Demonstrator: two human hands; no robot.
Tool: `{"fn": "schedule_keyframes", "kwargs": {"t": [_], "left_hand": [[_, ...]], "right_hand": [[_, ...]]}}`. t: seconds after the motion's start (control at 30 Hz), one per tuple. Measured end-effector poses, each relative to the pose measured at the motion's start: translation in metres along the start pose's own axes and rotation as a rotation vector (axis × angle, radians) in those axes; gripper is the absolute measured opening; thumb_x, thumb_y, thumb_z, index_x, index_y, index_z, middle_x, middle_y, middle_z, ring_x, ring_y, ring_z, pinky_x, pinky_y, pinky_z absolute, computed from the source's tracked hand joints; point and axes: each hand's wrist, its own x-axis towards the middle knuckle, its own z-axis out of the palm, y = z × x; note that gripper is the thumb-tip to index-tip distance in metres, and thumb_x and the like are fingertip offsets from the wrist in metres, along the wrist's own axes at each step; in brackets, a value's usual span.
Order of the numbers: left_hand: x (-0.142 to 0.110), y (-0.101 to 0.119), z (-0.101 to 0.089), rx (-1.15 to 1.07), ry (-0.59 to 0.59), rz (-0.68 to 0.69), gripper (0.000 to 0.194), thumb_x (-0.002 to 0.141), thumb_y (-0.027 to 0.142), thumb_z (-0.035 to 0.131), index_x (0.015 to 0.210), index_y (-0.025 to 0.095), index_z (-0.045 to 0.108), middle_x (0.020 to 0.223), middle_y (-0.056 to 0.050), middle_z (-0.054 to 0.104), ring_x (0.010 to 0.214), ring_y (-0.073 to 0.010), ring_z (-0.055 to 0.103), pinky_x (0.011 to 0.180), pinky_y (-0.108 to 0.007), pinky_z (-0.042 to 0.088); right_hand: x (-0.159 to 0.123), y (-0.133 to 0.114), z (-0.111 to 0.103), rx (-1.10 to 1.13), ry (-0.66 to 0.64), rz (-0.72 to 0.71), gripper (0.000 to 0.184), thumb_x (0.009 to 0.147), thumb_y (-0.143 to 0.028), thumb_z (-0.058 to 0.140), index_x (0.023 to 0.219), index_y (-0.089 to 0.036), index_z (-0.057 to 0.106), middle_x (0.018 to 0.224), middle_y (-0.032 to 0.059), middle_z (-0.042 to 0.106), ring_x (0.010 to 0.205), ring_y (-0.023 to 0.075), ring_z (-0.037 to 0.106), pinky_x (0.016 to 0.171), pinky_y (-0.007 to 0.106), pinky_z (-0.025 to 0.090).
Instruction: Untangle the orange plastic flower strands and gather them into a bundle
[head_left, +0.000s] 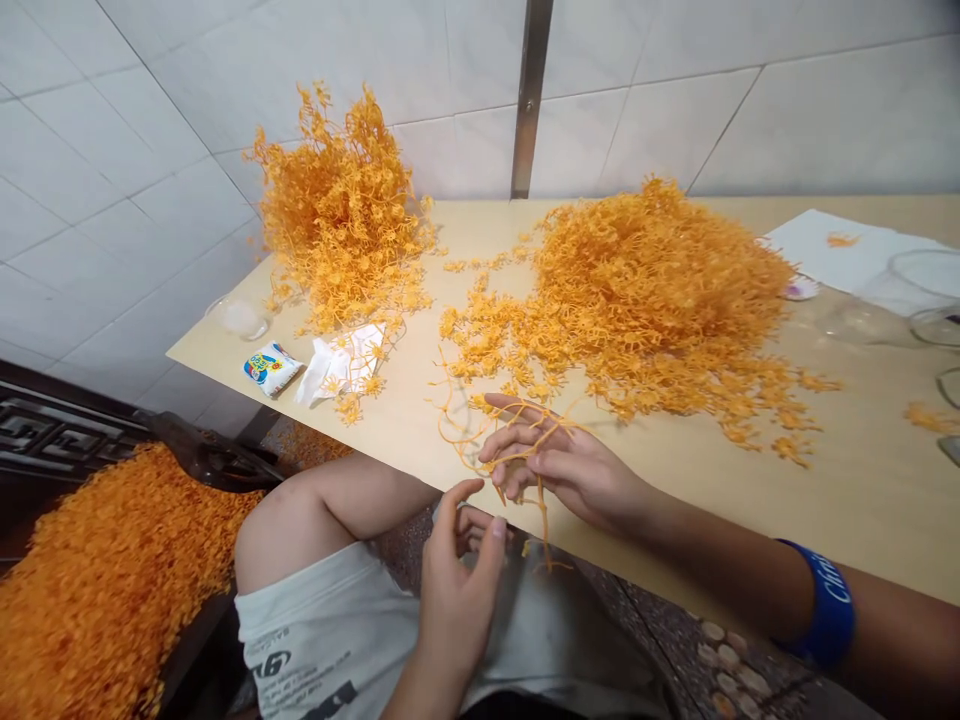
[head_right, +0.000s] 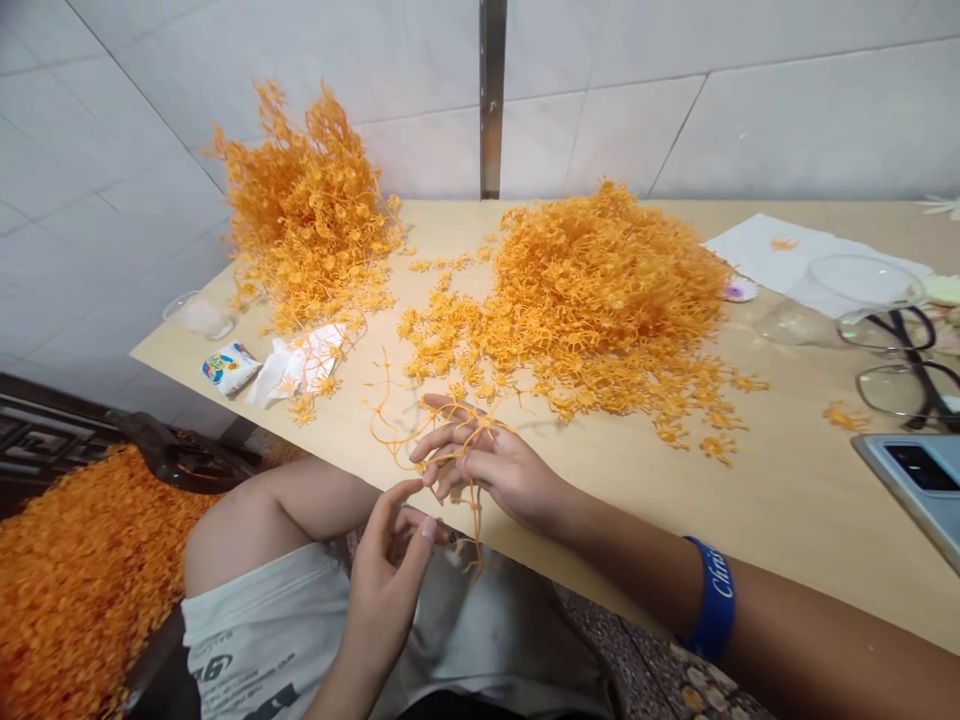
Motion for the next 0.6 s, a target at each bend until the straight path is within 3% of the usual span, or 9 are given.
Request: {"fn": "schedule_keyframes", "kwargs": {"t": [0.1, 0.17, 0.27, 0.4, 0.6], "left_hand": [[-0.004, 0.000, 0.000, -0.066, -0.065, -0.040, 0.053, 0.087, 0.040, 0.061, 0.131, 0.015, 0.047, 0.069, -0.001, 0.066, 0.069, -0.0144, 0.063, 0.071, -0.026, 0.050], [-0.007, 0.002, 0.002, -0.104, -0.104, -0.075, 0.058, 0.087, 0.044, 0.060, 0.134, 0.014, 0.045, 0.063, 0.001, 0.063, 0.058, -0.0131, 0.060, 0.061, -0.024, 0.049], [-0.003, 0.010, 0.002, -0.058, -0.121, -0.087, 0.051, 0.087, 0.050, 0.058, 0.121, 0.013, 0.056, 0.051, 0.004, 0.055, 0.044, -0.0096, 0.048, 0.046, -0.019, 0.039], [0.009, 0.021, -0.010, 0.126, -0.115, 0.022, 0.034, 0.087, 0.046, 0.059, 0.089, 0.014, 0.068, 0.046, 0.005, 0.045, 0.043, -0.0069, 0.041, 0.045, -0.018, 0.032], [0.009, 0.037, -0.033, 0.254, -0.003, 0.275, 0.026, 0.087, 0.035, 0.060, 0.071, 0.015, 0.069, 0.064, -0.002, 0.065, 0.061, -0.0116, 0.057, 0.057, -0.019, 0.043]], "right_hand": [[0.000, 0.002, -0.004, -0.022, -0.035, -0.029, 0.058, 0.080, -0.022, 0.066, 0.135, -0.020, 0.044, 0.099, 0.0060, 0.069, 0.075, 0.0146, 0.067, 0.064, 0.026, 0.053], [0.001, 0.004, -0.005, -0.048, -0.059, -0.029, 0.057, 0.083, -0.024, 0.066, 0.136, -0.019, 0.044, 0.100, 0.0065, 0.068, 0.076, 0.0136, 0.067, 0.065, 0.026, 0.053], [0.000, 0.005, -0.005, -0.090, -0.114, -0.023, 0.060, 0.086, -0.028, 0.066, 0.140, -0.018, 0.041, 0.099, 0.0070, 0.069, 0.079, 0.0139, 0.068, 0.067, 0.025, 0.055], [-0.001, 0.004, -0.003, -0.130, -0.133, -0.017, 0.061, 0.089, -0.035, 0.064, 0.142, -0.017, 0.040, 0.095, 0.0067, 0.070, 0.075, 0.0134, 0.068, 0.068, 0.027, 0.056], [0.000, 0.005, -0.004, -0.181, -0.096, -0.018, 0.048, 0.084, -0.043, 0.070, 0.121, -0.013, 0.062, 0.090, 0.0079, 0.071, 0.069, 0.0112, 0.066, 0.063, 0.023, 0.054]]}}
